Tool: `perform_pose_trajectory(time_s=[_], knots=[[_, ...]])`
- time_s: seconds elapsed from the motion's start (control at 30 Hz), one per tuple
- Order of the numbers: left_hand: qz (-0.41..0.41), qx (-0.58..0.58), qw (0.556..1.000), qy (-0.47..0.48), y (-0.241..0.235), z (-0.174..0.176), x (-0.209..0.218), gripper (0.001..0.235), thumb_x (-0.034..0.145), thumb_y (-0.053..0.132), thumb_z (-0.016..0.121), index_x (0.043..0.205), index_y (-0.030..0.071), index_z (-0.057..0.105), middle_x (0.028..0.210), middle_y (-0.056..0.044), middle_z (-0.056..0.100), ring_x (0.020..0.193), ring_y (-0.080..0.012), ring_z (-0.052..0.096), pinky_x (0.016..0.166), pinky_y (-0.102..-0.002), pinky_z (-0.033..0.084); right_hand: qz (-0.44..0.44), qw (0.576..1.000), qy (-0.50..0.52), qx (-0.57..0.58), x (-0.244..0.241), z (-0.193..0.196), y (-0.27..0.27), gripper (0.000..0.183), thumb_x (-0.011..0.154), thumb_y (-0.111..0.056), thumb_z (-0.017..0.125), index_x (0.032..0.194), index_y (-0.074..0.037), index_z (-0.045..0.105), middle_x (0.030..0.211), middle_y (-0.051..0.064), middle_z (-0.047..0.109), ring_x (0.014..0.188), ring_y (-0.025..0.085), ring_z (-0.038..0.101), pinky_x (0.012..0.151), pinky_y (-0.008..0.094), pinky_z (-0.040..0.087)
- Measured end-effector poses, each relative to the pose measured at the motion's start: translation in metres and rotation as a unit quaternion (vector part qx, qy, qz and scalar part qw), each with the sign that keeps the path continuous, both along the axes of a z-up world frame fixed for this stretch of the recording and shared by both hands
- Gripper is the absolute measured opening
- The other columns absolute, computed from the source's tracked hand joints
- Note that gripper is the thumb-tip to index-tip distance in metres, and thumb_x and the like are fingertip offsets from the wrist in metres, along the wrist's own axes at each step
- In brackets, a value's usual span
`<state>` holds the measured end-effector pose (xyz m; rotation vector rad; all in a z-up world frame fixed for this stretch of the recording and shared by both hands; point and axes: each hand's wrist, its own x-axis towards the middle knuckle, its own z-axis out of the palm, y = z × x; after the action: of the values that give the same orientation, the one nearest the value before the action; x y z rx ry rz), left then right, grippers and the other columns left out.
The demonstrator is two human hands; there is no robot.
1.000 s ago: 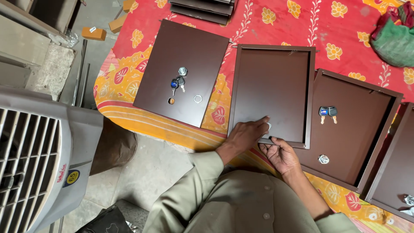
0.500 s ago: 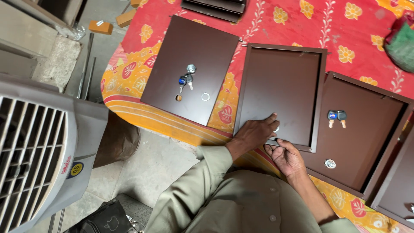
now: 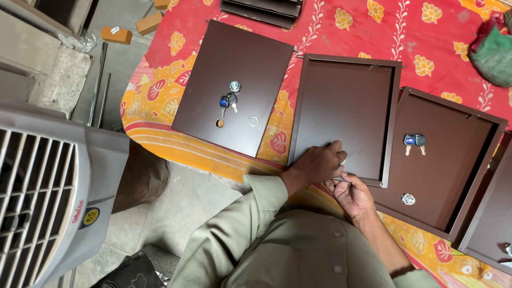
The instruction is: The person inserts cam locks with keys into pre-drilled holes in brown metal cabinet doors, threads nuts onto the lock shafts by hand and tightens them, then stacks the finished doors. They take new locks from a cardboard box of hardware and work through the doors one at a time.
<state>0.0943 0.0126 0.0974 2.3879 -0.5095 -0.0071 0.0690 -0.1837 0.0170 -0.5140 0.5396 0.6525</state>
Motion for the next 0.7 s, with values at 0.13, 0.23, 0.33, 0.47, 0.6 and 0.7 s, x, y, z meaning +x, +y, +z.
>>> perform_pose_trajectory(time_s=[0.13, 0.23, 0.33, 0.47, 0.6, 0.7], knots=[[-0.023, -0.071, 0.997, 0.009, 0.01, -0.012, 0.005, 0.028, 0.085, 0.017, 0.071, 0.11, 0.002, 0.069, 0.107, -0.014, 0.058, 0.086, -0.0336, 0.07, 0.075, -0.046, 0.058, -0.013, 0.999, -0.017, -0.045, -0.003, 0.019, 0.013, 0.034, 0.084, -0.001, 0.066, 0.118, -0.004, 0.062, 0.12, 0.009, 0.07, 0.114, 0.027, 0.065, 0.101, 0.051, 0.047], [-0.074, -0.075, 0.994, 0.031, 0.023, -0.012, 0.013, 0.031, 0.087, 0.016, 0.072, 0.115, 0.003, 0.069, 0.109, -0.013, 0.058, 0.088, -0.032, 0.069, 0.076, -0.046, 0.057, -0.049, 0.997, 0.012, -0.058, -0.01, -0.003, 0.013, 0.033, 0.081, 0.001, 0.065, 0.113, -0.009, 0.062, 0.115, 0.004, 0.07, 0.111, 0.023, 0.067, 0.098, 0.057, 0.05], [-0.115, -0.049, 0.992, 0.034, 0.034, -0.008, 0.013, 0.032, 0.088, 0.018, 0.073, 0.117, 0.005, 0.068, 0.111, -0.013, 0.056, 0.087, -0.0309, 0.069, 0.077, -0.045, 0.057, -0.08, 0.996, -0.017, -0.045, -0.021, -0.026, 0.01, 0.026, 0.09, 0.003, 0.068, 0.114, -0.005, 0.062, 0.112, 0.006, 0.068, 0.102, 0.023, 0.064, 0.101, 0.062, 0.052], [-0.116, -0.05, 0.991, 0.034, 0.049, -0.006, 0.016, 0.041, 0.088, 0.023, 0.074, 0.125, 0.006, 0.066, 0.113, -0.011, 0.056, 0.087, -0.0298, 0.068, 0.075, -0.045, 0.056, -0.08, 0.994, -0.007, -0.078, -0.018, -0.001, 0.025, 0.03, 0.084, 0.0, 0.064, 0.113, -0.006, 0.064, 0.116, 0.008, 0.072, 0.109, 0.026, 0.069, 0.098, 0.053, 0.05], [-0.059, -0.071, 0.995, 0.039, 0.061, 0.016, 0.0, 0.048, 0.087, 0.024, 0.075, 0.13, 0.006, 0.065, 0.109, -0.01, 0.06, 0.086, -0.0303, 0.068, 0.074, -0.044, 0.056, -0.054, 0.997, -0.034, -0.042, -0.02, -0.02, 0.014, 0.024, 0.087, 0.0, 0.066, 0.11, -0.003, 0.064, 0.115, 0.009, 0.071, 0.111, 0.029, 0.068, 0.106, 0.059, 0.047], [0.061, -0.074, 0.995, -0.028, 0.094, -0.01, -0.018, 0.028, 0.094, 0.021, 0.072, 0.12, 0.013, 0.069, 0.107, -0.007, 0.066, 0.09, -0.0274, 0.071, 0.078, -0.04, 0.059, -0.042, 0.998, -0.024, -0.04, -0.013, -0.015, 0.023, 0.023, 0.085, 0.0, 0.066, 0.108, -0.005, 0.064, 0.114, 0.009, 0.072, 0.113, 0.029, 0.069, 0.108, 0.06, 0.044]])
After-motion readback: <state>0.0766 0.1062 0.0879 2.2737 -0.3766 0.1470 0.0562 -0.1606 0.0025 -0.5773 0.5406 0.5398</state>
